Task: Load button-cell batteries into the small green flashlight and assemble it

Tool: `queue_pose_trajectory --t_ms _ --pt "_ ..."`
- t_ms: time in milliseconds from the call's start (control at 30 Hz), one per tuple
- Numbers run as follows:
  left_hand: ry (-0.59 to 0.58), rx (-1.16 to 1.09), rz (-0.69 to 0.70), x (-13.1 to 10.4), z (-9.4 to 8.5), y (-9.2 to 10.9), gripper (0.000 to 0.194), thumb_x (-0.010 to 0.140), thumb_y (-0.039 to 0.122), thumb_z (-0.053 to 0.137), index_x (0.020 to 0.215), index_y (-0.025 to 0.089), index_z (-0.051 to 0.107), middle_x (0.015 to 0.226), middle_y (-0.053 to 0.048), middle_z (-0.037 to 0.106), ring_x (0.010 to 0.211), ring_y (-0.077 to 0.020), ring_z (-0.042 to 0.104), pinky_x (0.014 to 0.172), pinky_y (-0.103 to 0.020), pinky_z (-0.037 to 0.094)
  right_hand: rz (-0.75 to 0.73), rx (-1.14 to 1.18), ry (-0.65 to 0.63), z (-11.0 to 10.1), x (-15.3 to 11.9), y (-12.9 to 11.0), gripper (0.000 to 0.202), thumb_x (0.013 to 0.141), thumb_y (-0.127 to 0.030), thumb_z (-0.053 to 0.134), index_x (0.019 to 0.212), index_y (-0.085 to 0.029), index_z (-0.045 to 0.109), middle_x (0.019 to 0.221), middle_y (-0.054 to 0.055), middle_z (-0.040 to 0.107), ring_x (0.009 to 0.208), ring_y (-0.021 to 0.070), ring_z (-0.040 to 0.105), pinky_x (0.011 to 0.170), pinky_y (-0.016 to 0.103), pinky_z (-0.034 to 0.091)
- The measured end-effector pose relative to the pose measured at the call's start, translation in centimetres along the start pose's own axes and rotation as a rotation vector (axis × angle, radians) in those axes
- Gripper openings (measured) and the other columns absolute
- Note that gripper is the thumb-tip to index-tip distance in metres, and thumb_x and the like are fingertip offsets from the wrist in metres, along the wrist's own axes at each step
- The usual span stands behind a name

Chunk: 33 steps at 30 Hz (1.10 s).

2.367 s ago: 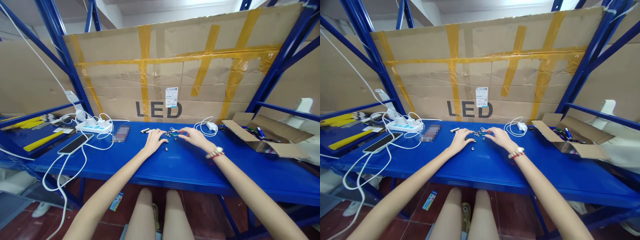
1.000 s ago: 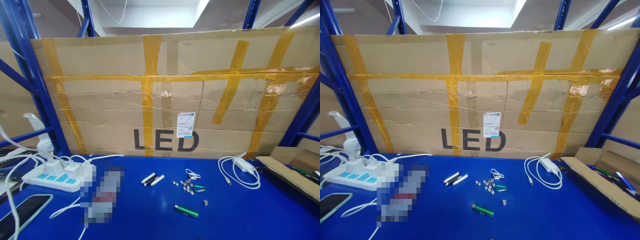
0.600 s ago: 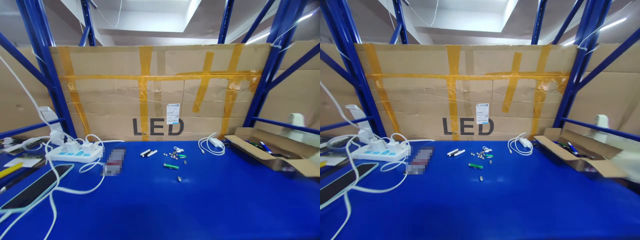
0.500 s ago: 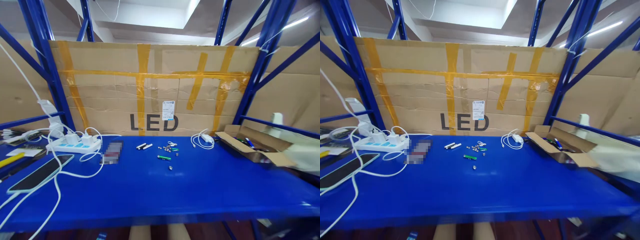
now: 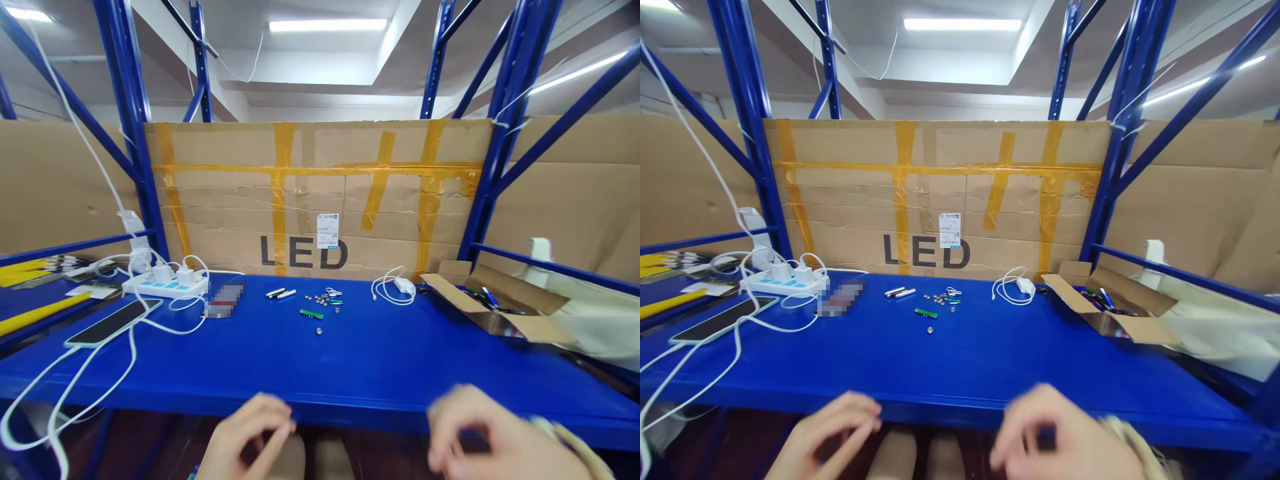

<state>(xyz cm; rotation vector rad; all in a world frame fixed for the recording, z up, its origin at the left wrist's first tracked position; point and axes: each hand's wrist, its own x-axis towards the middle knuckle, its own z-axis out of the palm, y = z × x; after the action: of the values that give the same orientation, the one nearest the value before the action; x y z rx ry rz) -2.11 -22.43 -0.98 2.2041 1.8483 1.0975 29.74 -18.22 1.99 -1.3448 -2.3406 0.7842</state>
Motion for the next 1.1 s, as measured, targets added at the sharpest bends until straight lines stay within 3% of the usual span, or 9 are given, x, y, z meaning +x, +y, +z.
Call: queue_pose_trajectory --t_ms 33,67,133,233,333,433,633,900,1100 --pt "-0.003 -0.039 0.048 2.1 -0.3 0.9 0.027 0.082 0.04 0.046 0.072 0.034 0.07 0.083 0.001 0.068 0.076 -0.0177 0.063 0.066 -0.028 0.053 -0.15 0.06 -0.151 -1.5 2.5 -1.6 0.043 0.076 -0.059 0.047 0.086 -0.022 0.067 0.068 0.005 0.063 0.053 0.0146 0.063 0.052 0.025 0.049" --pt "-0.021 -0.122 0.132 4.3 -0.6 1.7 0.03 0.086 0.036 0.042 0.078 0.028 0.07 0.085 -0.001 0.068 0.078 -0.017 0.062 0.071 -0.027 0.052 -0.267 0.062 -0.138 -2.8 5.3 -3.1 0.041 0.081 -0.054 0.044 0.089 -0.021 0.065 0.074 0.004 0.063 0.053 0.0124 0.062 0.05 0.021 0.047" --pt "-0.053 -0.147 0.278 9.0 -0.6 2.4 0.026 0.088 0.032 0.043 0.087 0.025 0.068 0.089 -0.002 0.067 0.084 -0.0154 0.061 0.078 -0.025 0.049 -0.429 -0.214 0.069 -4.2 11.0 -4.9 0.027 0.084 -0.039 0.046 0.092 -0.021 0.065 0.085 0.003 0.064 0.061 0.009 0.062 0.059 0.019 0.047" --pt "-0.191 0.055 0.372 14.6 0.6 1.6 0.023 0.089 0.028 0.042 0.094 0.025 0.065 0.096 0.0 0.063 0.09 -0.0144 0.059 0.079 -0.024 0.047 -0.439 -0.328 0.153 -4.0 17.8 -4.9 0.016 0.077 -0.028 0.057 0.087 -0.022 0.068 0.093 0.004 0.063 0.069 0.0121 0.059 0.065 0.022 0.044" --pt "-0.282 0.24 0.454 17.6 2.5 -0.6 0.023 0.088 0.029 0.045 0.105 0.023 0.06 0.101 -0.004 0.059 0.094 -0.0169 0.058 0.08 -0.026 0.046 -0.454 -0.373 0.138 -2.7 21.3 -3.5 0.018 0.066 -0.031 0.069 0.083 -0.025 0.07 0.079 0.0 0.065 0.065 0.0132 0.058 0.057 0.02 0.04" --pt "-0.387 0.389 0.523 18.7 4.1 -2.4 0.027 0.086 0.035 0.047 0.106 0.02 0.056 0.099 -0.006 0.058 0.091 -0.0201 0.059 0.072 -0.026 0.048 -0.463 -0.412 0.119 -1.7 22.5 -2.5 0.024 0.057 -0.034 0.076 0.078 -0.025 0.072 0.076 0.0 0.067 0.067 0.0151 0.058 0.054 0.02 0.039" --pt "-0.427 0.379 0.573 20.2 5.8 -3.8 0.022 0.092 0.029 0.035 0.102 0.02 0.052 0.096 -0.005 0.058 0.078 -0.0175 0.062 0.065 -0.024 0.047 -0.394 -0.468 0.099 -1.0 23.0 -1.4 0.016 0.075 -0.036 0.061 0.081 -0.024 0.069 0.078 0.0 0.067 0.067 0.0136 0.058 0.053 0.021 0.035" --pt "-0.345 0.134 0.61 20.7 6.4 -5.3 0.021 0.092 0.028 0.035 0.103 0.023 0.051 0.099 -0.003 0.06 0.087 -0.0159 0.06 0.071 -0.023 0.047 -0.391 -0.352 0.185 -0.8 22.3 -1.7 0.021 0.082 -0.04 0.054 0.086 -0.021 0.063 0.08 -0.001 0.063 0.06 0.009 0.054 0.056 0.02 0.038" --pt "-0.28 0.102 0.465 20.0 6.4 -5.0 0.02 0.09 0.027 0.039 0.107 0.023 0.048 0.101 -0.002 0.064 0.087 -0.0178 0.063 0.071 -0.026 0.048 -0.325 -0.503 0.216 -1.9 22.8 -0.4 0.037 0.075 -0.049 0.059 0.102 -0.025 0.061 0.101 0.002 0.06 0.059 0.0098 0.057 0.051 0.021 0.037"
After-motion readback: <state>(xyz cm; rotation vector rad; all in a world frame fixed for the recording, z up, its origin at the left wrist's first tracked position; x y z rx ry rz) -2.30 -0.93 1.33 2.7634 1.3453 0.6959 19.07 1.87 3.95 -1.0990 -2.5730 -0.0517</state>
